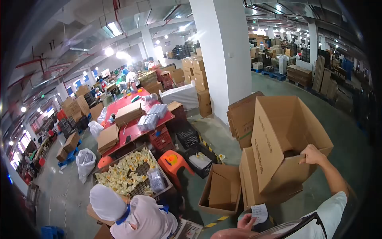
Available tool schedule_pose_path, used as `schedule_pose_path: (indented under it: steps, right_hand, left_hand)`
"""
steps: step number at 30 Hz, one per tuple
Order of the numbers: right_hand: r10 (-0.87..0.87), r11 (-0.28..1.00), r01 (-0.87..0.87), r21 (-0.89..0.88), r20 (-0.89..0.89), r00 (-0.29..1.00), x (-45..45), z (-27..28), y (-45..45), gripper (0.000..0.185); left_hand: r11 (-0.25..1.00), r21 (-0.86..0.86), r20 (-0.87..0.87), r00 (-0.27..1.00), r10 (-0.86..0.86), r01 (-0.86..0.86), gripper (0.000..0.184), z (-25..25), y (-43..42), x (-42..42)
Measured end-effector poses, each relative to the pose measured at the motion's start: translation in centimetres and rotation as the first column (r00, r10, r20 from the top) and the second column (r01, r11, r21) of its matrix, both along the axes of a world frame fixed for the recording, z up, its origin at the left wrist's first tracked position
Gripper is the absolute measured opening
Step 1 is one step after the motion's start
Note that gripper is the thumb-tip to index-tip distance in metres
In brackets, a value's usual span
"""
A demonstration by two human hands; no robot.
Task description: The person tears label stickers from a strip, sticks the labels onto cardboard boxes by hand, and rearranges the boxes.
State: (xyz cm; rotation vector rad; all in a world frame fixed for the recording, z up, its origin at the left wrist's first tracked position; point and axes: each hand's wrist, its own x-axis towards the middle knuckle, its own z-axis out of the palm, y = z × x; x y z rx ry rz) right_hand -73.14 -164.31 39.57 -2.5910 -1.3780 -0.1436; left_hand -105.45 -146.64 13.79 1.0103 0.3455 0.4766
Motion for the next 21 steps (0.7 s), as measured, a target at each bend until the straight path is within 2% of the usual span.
schedule_pose_path:
  steps: [2,4,5,6,11,12,13,14,15,16,17,19,20,21]
  right_hand:
    - [-0.045,0.999,0.046,-0.011,0.065,0.997,-0.4,-0.2,0.1,0.031]
    - [-0.092,0.996,0.093,-0.007,0.085,0.992,-0.9,0.0,-0.4,0.030]
    - [-0.137,0.990,0.138,-0.012,0.091,0.986,-1.3,-0.1,-0.8,0.030]
    - [-0.125,0.991,0.116,0.070,0.142,0.982,-1.6,-0.4,-0.9,0.031]
    - [-0.190,0.982,0.190,0.004,0.054,0.980,-1.6,-0.7,-0.3,0.035]
    - [-0.198,0.979,0.200,-0.024,0.078,0.977,-1.6,-0.5,1.0,0.032]
    - [-0.035,0.996,0.008,0.087,0.319,0.947,-1.3,-1.3,1.5,0.026]
    - [-0.173,0.980,0.186,-0.073,0.159,0.972,-2.8,0.4,3.1,0.024]
    - [-0.214,0.966,0.223,-0.129,0.077,0.974,-3.4,0.8,3.3,0.027]
    - [-0.039,0.983,-0.012,0.182,0.275,0.961,-5.0,0.5,3.2,0.034]
    - [-0.020,0.970,-0.089,0.227,0.436,0.900,-6.7,1.1,3.6,0.034]
    - [-0.285,0.850,0.109,0.516,0.275,0.918,-14.1,1.0,3.2,0.029]
    - [-0.386,0.743,0.216,0.633,0.142,0.912,-17.1,-0.6,2.7,0.019]
    - [-0.332,0.641,0.345,0.686,-0.158,0.930,-21.4,-1.3,3.1,0.012]
  left_hand:
    - [0.998,0.048,-0.026,0.999,0.041,-0.040,0.006,6.1,1.3,-1.3]
    - [0.997,0.066,-0.004,0.999,0.033,-0.033,0.003,6.8,1.8,-1.0]
    - [0.998,0.069,-0.054,0.998,0.009,-0.005,0.004,7.5,2.0,-0.9]
    - [0.997,0.070,-0.105,0.994,-0.014,0.022,0.008,8.0,2.1,-0.8]
    - [0.990,0.115,-0.073,0.994,-0.078,0.086,0.006,2.2,2.8,0.5]
    - [0.991,0.136,0.012,1.000,0.003,-0.005,0.005,5.1,3.3,0.0]
    - [0.957,0.289,-0.074,0.997,0.006,0.016,0.007,7.0,4.0,-0.3]
    - [0.893,0.450,0.004,0.999,0.034,-0.032,0.007,6.1,4.6,-0.3]
    - [0.946,0.322,-0.056,0.998,-0.014,0.032,0.005,8.5,4.7,-1.4]
    - [0.963,0.265,-0.075,0.997,-0.027,0.046,0.004,9.0,4.7,-2.0]
    - [0.958,0.282,-0.046,0.998,-0.050,0.061,0.003,9.0,5.1,-2.3]
    - [0.993,0.094,0.041,0.996,-0.081,0.077,0.003,9.9,5.0,-3.2]
    - [0.993,0.100,0.065,0.996,-0.063,0.057,0.005,10.4,4.4,-2.8]
    - [0.994,0.104,0.095,0.995,-0.042,0.033,0.006,10.9,4.3,-2.7]
